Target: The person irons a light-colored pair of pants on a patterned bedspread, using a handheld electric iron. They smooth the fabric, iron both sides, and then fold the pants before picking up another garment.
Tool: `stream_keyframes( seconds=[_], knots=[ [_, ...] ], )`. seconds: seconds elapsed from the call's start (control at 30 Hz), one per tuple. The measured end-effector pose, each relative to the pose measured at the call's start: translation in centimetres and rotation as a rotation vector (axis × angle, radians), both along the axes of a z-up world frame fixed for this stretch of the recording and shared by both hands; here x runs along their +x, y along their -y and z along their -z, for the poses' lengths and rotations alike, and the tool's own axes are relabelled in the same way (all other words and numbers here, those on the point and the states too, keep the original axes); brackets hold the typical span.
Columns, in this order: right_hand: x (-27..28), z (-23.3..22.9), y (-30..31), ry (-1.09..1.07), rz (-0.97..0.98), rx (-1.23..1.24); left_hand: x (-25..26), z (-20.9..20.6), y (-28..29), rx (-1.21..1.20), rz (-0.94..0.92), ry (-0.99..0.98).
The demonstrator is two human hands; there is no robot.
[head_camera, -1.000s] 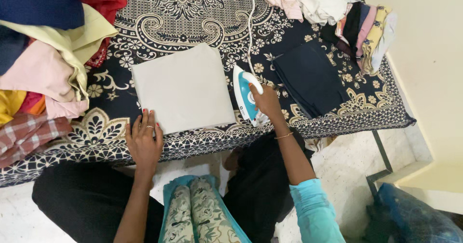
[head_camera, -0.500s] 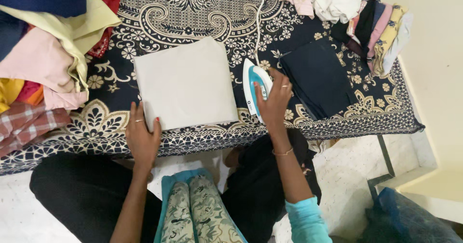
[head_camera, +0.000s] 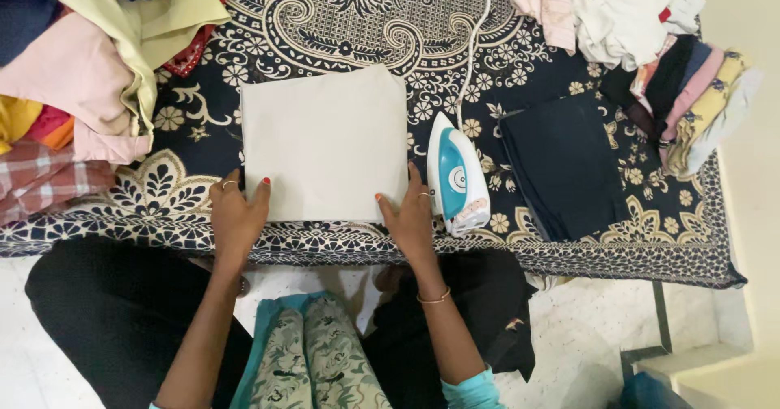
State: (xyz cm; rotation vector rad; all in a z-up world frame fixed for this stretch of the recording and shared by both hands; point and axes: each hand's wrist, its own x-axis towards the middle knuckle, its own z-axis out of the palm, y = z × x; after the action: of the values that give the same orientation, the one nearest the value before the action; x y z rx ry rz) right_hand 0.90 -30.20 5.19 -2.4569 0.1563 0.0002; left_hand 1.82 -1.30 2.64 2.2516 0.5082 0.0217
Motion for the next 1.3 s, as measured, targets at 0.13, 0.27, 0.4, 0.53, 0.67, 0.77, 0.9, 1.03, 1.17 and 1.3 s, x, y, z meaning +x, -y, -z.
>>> stream_keyframes(
  seconds=[0.13,0.27,0.4,0.53,0.67,0.77,0.9,1.03,1.17,1.3],
  knots=[
    [0.5,-0.4,0.9,0.056,-0.047,0.104,0.9,-0.6,0.0,-0.015,-0.022,-0.065],
    [0.6,-1.3,0.8,-0.072,0.041,0.376,1.8,-0.8,-0.7,-0.259,-0.045,-0.223],
    [0.5,-1.7,0.4,-0.093,0.118,0.587,2.4,-0.2,-0.9,-0.483,-0.023,-0.171],
    [0.2,-1.6,0.7,0.116,-0.024,0.585,2.2,0.5,-1.1,-0.602,-0.044,-0.053],
    [-0.6,-2.4,0.8,0.12,-0.025,0.541,1.9,0.0,-1.7,-0.785,-0.046,0.014],
    [-2.0,-3.9,0.6,0.071,0.041,0.638,0.8,-2.2,-2.4,-0.812,-0.044,0.04],
    [-3.9,-6.5,0.2,0.153,0.013,0.759,-0.9,-7.6,-2.8,-0.769,-0.02,0.062],
    [-6.4,-9.9,0.7,0.18,0.075,0.885,-1.5,-14.6,-1.4,-0.577,0.031,0.083],
    [-9.0,-13.4,2.7,0.318,0.174,0.866,-0.2,-20.8,2.9,-0.325,0.085,0.204],
    [-10.0,-15.5,6.4,0.57,0.321,0.773,4.8,-25.4,8.0,-0.476,0.505,0.245]
  ],
)
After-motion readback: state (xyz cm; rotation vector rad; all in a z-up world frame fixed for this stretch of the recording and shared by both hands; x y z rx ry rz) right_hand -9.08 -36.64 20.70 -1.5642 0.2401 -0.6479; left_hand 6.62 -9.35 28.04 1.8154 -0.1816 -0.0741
